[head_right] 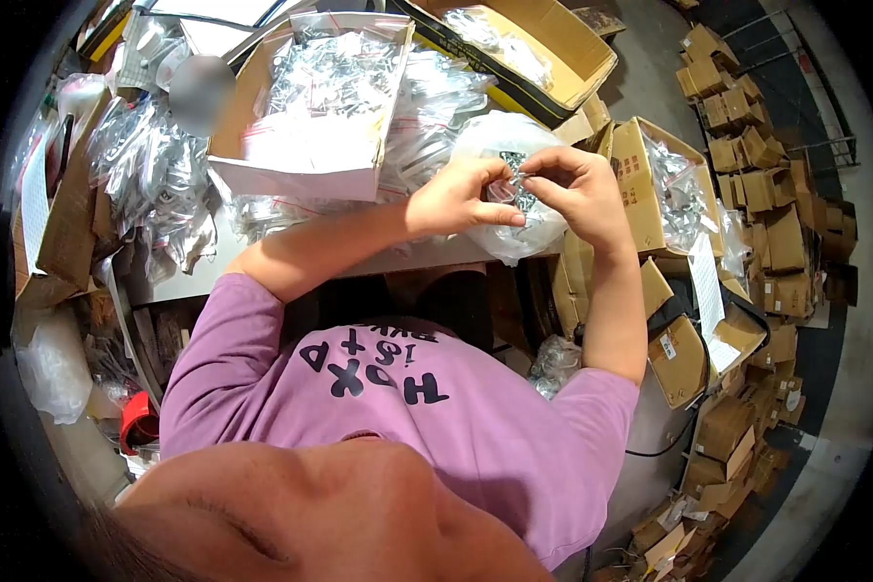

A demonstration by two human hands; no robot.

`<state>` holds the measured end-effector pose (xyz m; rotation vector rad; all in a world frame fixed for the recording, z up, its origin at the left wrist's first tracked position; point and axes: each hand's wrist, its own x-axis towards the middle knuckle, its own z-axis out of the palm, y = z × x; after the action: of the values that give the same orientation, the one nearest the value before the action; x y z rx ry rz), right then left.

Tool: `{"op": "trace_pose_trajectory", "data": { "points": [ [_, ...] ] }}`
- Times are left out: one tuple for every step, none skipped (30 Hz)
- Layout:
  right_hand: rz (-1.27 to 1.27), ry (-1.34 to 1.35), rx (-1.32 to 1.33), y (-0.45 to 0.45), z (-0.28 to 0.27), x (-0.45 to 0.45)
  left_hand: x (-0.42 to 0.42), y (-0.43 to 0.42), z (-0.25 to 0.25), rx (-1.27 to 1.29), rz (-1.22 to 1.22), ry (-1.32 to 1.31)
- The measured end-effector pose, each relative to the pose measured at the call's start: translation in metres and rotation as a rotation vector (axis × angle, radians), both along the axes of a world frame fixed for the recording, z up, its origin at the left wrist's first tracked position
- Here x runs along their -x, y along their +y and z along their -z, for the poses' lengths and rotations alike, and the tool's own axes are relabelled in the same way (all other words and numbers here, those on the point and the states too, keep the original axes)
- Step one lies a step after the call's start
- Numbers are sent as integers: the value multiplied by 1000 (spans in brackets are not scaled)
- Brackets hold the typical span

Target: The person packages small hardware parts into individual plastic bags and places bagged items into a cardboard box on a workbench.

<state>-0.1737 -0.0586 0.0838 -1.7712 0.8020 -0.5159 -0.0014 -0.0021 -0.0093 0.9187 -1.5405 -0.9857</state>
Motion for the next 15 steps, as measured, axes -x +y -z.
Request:
{"op": "trace_pose_trajectory", "data": {
  "points": [
    [-22, 2, 11, 1, 0, -2, -3, 2, -5, -3, 1, -51],
    [-44, 5, 23, 3, 0, -3, -4, 3, -8, -6, 1, -102],
    [-67, 8, 33, 5, -1, -5, -4, 3, -6, -32, 10, -87],
    [-93, 18, 79, 6, 0, -7, -2, 1, -2, -58, 19, -72],
    [-103, 58, 101, 7, -1, -8, -1, 0, 0, -84, 28, -58],
    [-112, 98, 123, 8, -1, -9, -1, 0, 1, -100, 36, -44],
    [-122, 138, 145, 8, -2, -10, 0, 0, 1, -117, 44, -30],
    [-125, 145, 166, 9, -3, -10, 0, 0, 2, -133, 52, -16],
    [-129, 151, 187, 9, -3, -11, 0, 0, 3, -118, 50, -7],
    [-133, 158, 208, 9, -3, -11, 1, 0, 4, -104, 49, 1],
    [-137, 142, 201, 10, -5, -12, 1, 0, 5, -89, 47, 9],
    [-140, 126, 194, 11, -7, -13, 2, -1, 6, -102, 62, 43],
    [-143, 109, 187, 12, -8, -14, 3, -1, 8, -115, 76, 76],
    [-131, 87, 159, 12, -7, -14, 3, -1, 8, -127, 91, 110],
    [-119, 64, 131, 13, -6, -14, 3, -1, 8, -119, 95, 104]
  ]
}}
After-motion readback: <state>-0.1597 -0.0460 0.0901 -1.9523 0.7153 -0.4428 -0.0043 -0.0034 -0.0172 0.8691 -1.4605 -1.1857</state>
